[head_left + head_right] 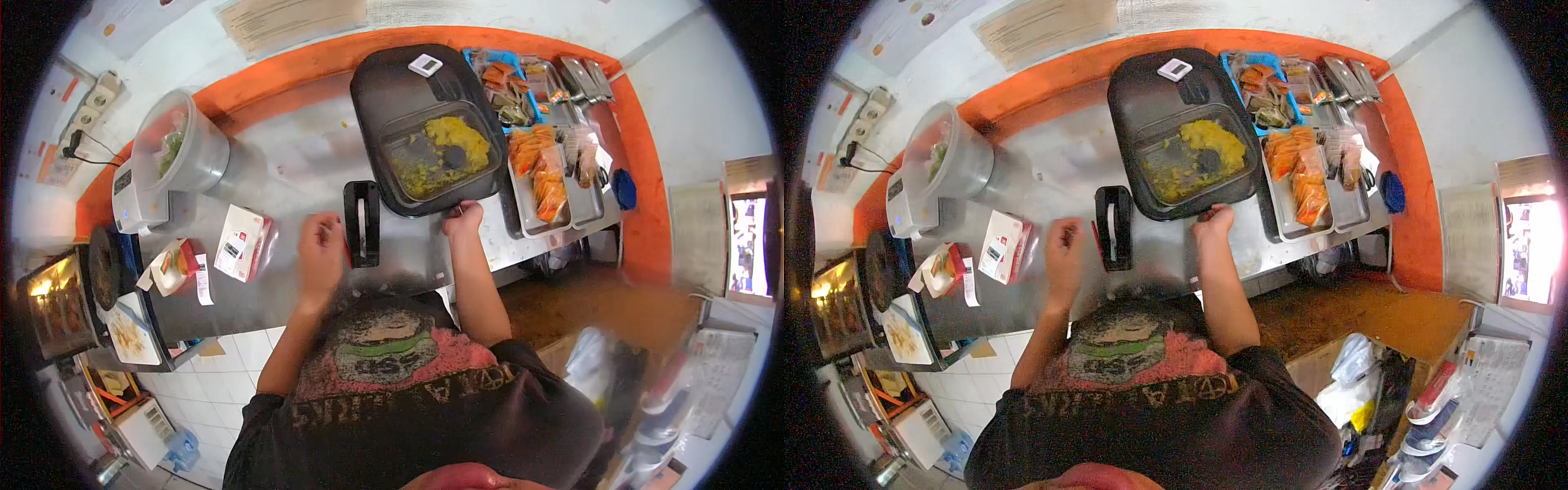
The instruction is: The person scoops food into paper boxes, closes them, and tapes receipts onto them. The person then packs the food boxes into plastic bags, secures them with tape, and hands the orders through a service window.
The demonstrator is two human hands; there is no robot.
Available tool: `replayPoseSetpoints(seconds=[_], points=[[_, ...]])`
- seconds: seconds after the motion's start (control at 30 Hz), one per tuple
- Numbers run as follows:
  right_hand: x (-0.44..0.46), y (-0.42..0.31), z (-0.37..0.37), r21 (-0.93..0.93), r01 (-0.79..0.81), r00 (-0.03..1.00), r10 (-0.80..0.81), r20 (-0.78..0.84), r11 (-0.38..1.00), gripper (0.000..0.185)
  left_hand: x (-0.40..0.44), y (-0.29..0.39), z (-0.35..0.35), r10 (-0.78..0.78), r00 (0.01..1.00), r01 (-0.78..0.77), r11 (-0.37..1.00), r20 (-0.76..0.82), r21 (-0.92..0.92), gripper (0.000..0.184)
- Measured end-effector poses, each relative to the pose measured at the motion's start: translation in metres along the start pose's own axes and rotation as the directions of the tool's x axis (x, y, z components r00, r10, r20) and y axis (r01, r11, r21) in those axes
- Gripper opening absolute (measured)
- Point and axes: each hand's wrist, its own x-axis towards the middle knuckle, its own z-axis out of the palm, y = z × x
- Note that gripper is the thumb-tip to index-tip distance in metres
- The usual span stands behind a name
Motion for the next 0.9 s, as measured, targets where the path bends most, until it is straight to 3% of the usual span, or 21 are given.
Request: replayPoseSetpoints(seconds=[0.07,0.1,0.13,0.2,0.23,0.27,0.3,0.33,0.4,0.43,0.5,0.53,0.6,0.73,0.8,0.83,0.9], points=[[-0.024,0.012,0.002,-0.201,-0.073,0.994,0.055,-0.095,0.977,0.035,0.003,0.005,0.01,0.009,0.938,-0.02,0.999,0.347,0.029,0.034],[-0.036,-0.022,-0.008,-0.216,-0.067,0.99,0.039,-0.133,0.974,0.035,-0.007,0.009,0.053,0.006,0.845,-0.028,0.999,0.534,0.032,0.034],[-0.062,-0.027,0.004,-0.24,0.041,0.999,-0.043,-0.005,0.97,0.03,-0.004,0.007,0.067,0.006,0.843,-0.032,0.999,0.538,0.039,0.034],[-0.095,-0.047,0.01,-0.286,0.316,0.929,-0.234,0.287,0.905,0.03,0.004,0.008,0.106,-0.025,0.59,0.139,0.988,0.807,-0.071,0.036],[-0.105,-0.052,0.017,-0.287,0.318,0.929,-0.238,0.282,0.904,0.03,0.01,0.013,0.125,0.083,0.74,0.037,0.986,0.667,-0.163,0.037],[-0.113,-0.056,0.027,-0.351,0.531,0.803,-0.325,0.5,0.772,0.033,0.02,0.016,0.137,0.186,0.849,-0.08,0.971,0.494,-0.227,0.039],[-0.114,-0.058,0.035,-0.349,0.722,0.626,-0.349,0.698,0.597,0.037,0.042,0.034,0.135,0.118,0.83,0.017,0.972,0.545,-0.236,0.036],[-0.099,-0.056,0.039,-0.35,0.721,0.629,-0.354,0.692,0.598,0.037,0.064,0.059,0.128,0.052,0.801,0.114,0.965,0.596,-0.237,0.036],[-0.052,-0.046,0.046,-0.764,0.639,0.768,-0.126,0.628,0.089,0.033,0.089,0.085,0.123,0.247,0.805,0.026,0.894,0.54,-0.448,0.048],[-0.035,-0.04,0.051,-0.764,0.639,0.768,-0.13,0.627,0.091,0.033,0.102,0.099,0.119,0.26,0.808,0.026,0.881,0.529,-0.473,0.052],[-0.011,-0.026,0.063,-0.579,0.66,0.617,-0.094,0.781,-0.479,0.034,0.129,0.128,0.114,0.299,0.841,-0.025,0.854,0.451,-0.519,0.058],[-0.009,-0.02,0.072,-0.583,0.658,0.62,-0.097,0.778,-0.477,0.034,0.141,0.141,0.113,0.321,0.865,-0.073,0.842,0.386,-0.535,0.059],[-0.01,-0.007,0.084,-0.475,0.407,0.684,-0.084,0.725,-0.78,0.032,0.172,0.161,0.104,0.407,0.845,-0.23,0.862,0.347,-0.451,0.06],[-0.009,0.009,0.09,-0.485,0.294,0.708,-0.153,0.69,-0.824,0.029,0.215,0.199,0.088,0.437,0.852,-0.287,0.851,0.289,-0.44,0.054],[-0.015,0.013,0.088,-0.529,0.228,0.724,-0.221,0.654,-0.818,0.031,0.229,0.211,0.082,0.349,0.926,-0.221,0.807,0.141,-0.548,0.048],[-0.015,0.015,0.085,-0.533,0.223,0.726,-0.226,0.65,-0.816,0.031,0.238,0.211,0.08,0.349,0.925,-0.217,0.806,0.147,-0.55,0.048],[-0.016,0.02,0.081,-0.548,0.193,0.679,-0.292,0.673,-0.814,0.03,0.25,0.213,0.072,0.388,0.92,-0.29,0.777,0.062,-0.559,0.036]])
